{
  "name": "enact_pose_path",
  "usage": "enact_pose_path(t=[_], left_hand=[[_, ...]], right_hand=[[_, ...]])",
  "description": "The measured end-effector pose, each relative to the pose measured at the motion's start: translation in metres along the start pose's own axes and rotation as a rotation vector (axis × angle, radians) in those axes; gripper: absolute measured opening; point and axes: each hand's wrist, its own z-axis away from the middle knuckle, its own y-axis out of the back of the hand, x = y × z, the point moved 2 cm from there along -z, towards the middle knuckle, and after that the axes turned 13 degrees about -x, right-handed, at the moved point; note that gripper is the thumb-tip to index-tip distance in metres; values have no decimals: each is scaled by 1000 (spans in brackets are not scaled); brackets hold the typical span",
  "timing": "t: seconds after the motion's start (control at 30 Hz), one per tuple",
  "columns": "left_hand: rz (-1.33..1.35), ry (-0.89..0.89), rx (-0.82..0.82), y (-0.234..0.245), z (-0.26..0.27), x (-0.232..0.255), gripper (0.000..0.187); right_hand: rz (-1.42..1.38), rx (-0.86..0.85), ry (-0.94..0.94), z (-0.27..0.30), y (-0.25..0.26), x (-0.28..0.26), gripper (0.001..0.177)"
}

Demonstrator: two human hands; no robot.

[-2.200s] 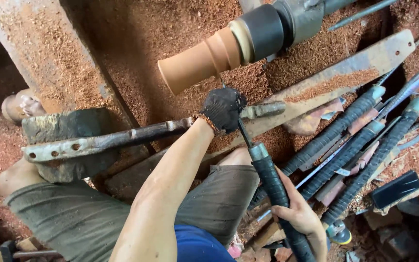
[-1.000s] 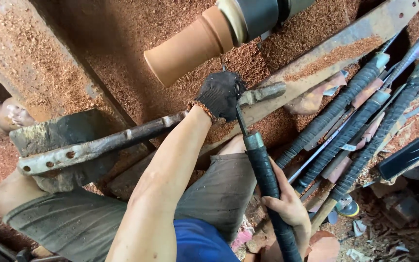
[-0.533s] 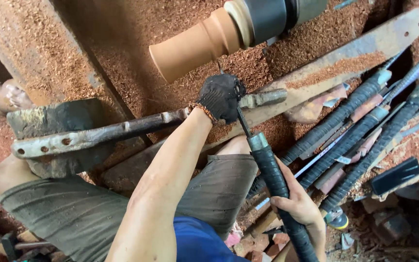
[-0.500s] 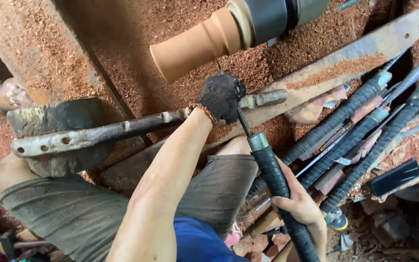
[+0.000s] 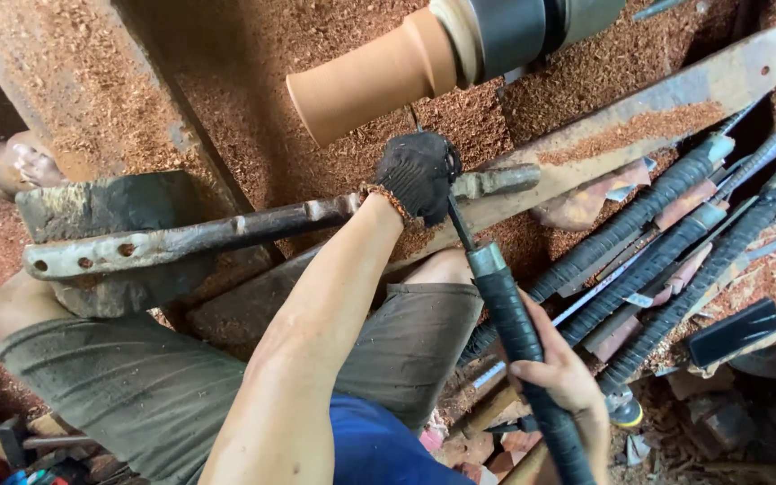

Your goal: Using a wood lathe and chisels to shape and carve a spinning wooden vessel.

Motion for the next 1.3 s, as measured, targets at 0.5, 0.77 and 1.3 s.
enact_pose_path(t=[0.5,0.77,1.3], left_hand=[[-22,-83,2,-10,-22,-5,27],[-83,-83,-14,7,3,3,30],[70,78,48,-11,-3,-4,27]], right_hand=[[-152,62,223,-7,-40,32,111],[-168,10,132,0,-19,13,110],[56,-180,-1,-4,60,-19,111]])
